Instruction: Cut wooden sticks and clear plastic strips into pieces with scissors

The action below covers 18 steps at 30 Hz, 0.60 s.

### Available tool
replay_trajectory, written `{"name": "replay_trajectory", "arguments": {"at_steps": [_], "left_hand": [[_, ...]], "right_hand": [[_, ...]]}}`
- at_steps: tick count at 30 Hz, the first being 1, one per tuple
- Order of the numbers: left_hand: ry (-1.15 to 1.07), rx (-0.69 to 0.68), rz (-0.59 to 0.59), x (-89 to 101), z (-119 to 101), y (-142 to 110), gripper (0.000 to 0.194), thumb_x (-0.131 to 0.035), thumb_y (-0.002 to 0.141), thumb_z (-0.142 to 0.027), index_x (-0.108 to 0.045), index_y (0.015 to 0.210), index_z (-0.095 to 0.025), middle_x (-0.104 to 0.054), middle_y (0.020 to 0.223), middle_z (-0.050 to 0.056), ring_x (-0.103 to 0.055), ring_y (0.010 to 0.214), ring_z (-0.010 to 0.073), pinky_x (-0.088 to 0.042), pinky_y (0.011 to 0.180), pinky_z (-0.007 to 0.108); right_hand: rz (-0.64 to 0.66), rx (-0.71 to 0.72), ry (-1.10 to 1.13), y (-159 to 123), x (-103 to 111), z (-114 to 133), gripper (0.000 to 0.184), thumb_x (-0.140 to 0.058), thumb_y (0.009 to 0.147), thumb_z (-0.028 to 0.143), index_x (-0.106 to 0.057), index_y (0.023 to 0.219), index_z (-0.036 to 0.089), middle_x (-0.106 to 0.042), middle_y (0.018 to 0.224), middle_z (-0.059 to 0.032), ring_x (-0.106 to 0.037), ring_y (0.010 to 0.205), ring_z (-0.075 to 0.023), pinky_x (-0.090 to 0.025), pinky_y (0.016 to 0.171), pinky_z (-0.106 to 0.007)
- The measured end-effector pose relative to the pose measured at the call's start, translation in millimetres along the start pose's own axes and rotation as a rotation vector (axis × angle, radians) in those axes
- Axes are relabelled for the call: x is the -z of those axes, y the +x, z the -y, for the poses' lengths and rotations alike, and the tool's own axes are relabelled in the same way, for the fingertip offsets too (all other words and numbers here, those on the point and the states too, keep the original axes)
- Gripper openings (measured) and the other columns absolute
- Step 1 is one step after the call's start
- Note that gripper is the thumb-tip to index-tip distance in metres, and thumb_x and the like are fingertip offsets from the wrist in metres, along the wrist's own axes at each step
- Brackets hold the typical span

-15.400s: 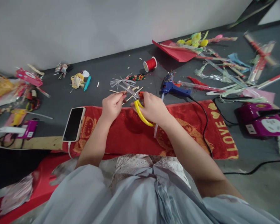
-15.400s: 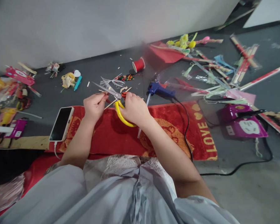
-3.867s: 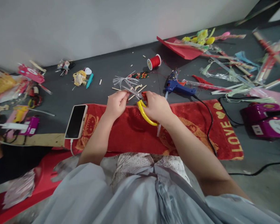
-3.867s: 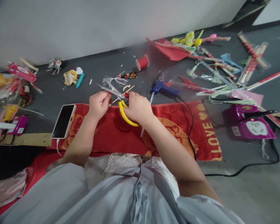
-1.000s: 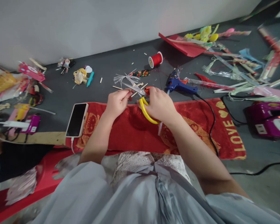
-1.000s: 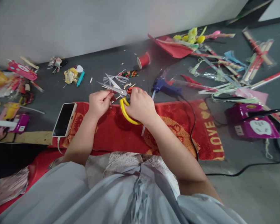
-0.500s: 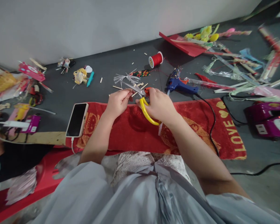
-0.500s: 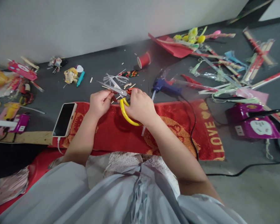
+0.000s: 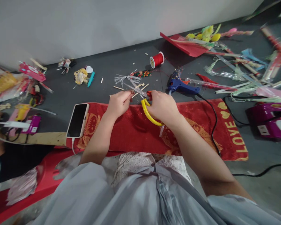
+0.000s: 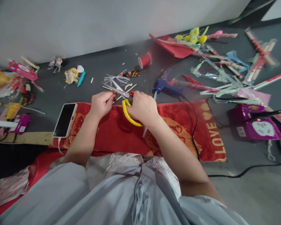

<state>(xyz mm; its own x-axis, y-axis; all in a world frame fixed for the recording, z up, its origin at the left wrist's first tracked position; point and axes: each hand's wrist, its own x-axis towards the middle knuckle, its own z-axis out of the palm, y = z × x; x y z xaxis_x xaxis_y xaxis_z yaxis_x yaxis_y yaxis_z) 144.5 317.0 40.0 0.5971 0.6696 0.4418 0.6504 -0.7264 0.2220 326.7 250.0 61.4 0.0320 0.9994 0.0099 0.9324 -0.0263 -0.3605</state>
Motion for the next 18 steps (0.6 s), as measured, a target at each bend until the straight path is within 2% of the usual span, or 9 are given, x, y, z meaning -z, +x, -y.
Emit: {"name": "replay_trajectory", "arguments": {"at_steps": [8, 18], "left_hand": [[-0.002, 0.046, -0.004, 2.0, -4.3, 0.3, 0.038, -0.034, 0.097, -0.033, -0.061, 0.074, -0.019, -0.068, 0.072, 0.004, -0.064, 0.072, 0.0147, -0.045, 0.066, 0.027], [0.031, 0.038, -0.02, 1.7, -4.2, -0.7, 0.043, -0.028, 0.098, -0.038, -0.053, 0.068, -0.02, -0.062, 0.065, 0.004, -0.059, 0.066, 0.0149, -0.04, 0.062, 0.028]], "right_hand": [[-0.021, 0.002, -0.004, -0.8, 0.7, 1.1, 0.044, -0.044, 0.084, 0.045, -0.064, 0.096, 0.008, -0.07, 0.089, -0.0194, -0.066, 0.079, -0.0304, -0.043, 0.065, -0.036], [0.033, 0.048, 0.027, 2.7, 0.5, -3.6, 0.04, -0.043, 0.086, 0.045, -0.064, 0.092, 0.012, -0.071, 0.089, -0.0169, -0.065, 0.077, -0.0278, -0.038, 0.062, -0.033]]}}
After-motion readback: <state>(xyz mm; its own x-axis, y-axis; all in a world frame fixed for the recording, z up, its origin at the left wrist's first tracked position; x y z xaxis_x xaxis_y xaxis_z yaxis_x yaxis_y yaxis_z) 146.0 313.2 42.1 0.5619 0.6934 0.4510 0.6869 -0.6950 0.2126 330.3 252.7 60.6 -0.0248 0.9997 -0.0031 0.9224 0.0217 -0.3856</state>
